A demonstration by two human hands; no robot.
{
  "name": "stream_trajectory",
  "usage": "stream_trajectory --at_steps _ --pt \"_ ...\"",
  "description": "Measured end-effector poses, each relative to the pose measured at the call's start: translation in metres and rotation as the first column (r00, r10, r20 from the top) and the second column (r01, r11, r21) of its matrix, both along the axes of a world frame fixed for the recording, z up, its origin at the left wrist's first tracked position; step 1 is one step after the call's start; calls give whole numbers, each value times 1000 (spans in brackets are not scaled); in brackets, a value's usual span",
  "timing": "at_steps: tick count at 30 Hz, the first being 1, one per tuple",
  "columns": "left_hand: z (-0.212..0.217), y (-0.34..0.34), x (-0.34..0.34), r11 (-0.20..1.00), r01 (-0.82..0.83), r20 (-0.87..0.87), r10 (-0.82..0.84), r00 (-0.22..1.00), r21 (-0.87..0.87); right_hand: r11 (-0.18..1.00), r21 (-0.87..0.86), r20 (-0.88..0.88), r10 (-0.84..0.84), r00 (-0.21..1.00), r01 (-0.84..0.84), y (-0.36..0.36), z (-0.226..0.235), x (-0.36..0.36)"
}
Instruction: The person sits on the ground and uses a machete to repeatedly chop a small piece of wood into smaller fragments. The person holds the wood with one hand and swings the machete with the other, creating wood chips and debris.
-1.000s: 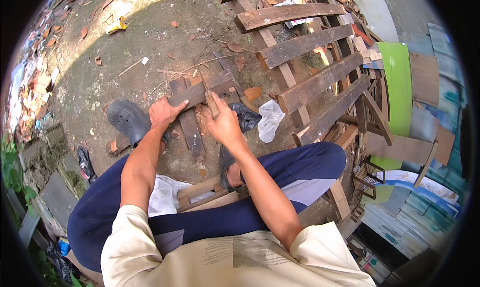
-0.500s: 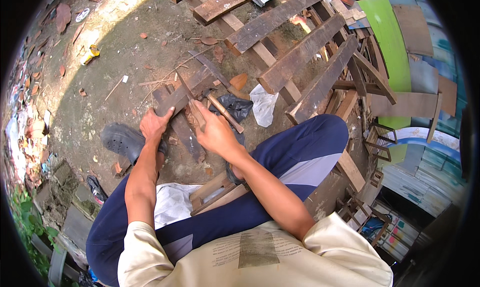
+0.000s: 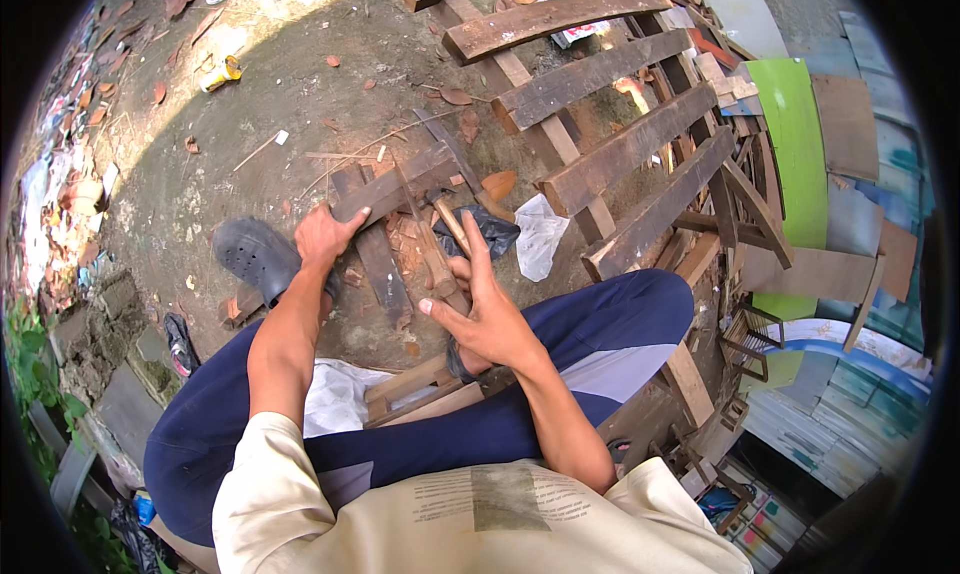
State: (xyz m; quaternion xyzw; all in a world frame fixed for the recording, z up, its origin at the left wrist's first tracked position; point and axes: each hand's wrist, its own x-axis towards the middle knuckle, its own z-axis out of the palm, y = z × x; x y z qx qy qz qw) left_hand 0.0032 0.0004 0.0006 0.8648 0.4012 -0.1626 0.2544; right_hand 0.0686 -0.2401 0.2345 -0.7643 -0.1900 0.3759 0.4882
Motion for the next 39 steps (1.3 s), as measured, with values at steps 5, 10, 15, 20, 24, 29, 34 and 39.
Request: stream_trajectory --at_steps 5,10,15,20,24,29,34,39 --pt "5 2 0 1000 12 17 -12 1000 -20 988 -96 -100 -128 987 118 -9 -9 -15" --pt "3 5 1 1000 3 -20 -3 1000 -27 934 -334 218 -57 974 130 1 -11 -18" --pt "-1 5 -1 1000 -11 26 12 1000 -29 910 -409 196 20 980 64 34 -22 8" --pt "5 1 7 998 2 58 1 998 -56 913 -394 320 31 947 104 40 -61 22" --pt "0 4 -9 999 -26 18 27 999 -29 863 -505 19 10 1000 1 -4 51 -14" --pt "-2 4 -5 1000 -16 30 16 999 -7 861 -508 45 -4 999 27 11 50 -14" --pt "5 -3 2 1000 1 37 -1 999 -7 902 -419 128 -49 990 99 53 -45 33" --pt "-4 -3 -8 998 7 100 -13 995 58 908 -412 -9 -85 996 74 -14 57 -27"
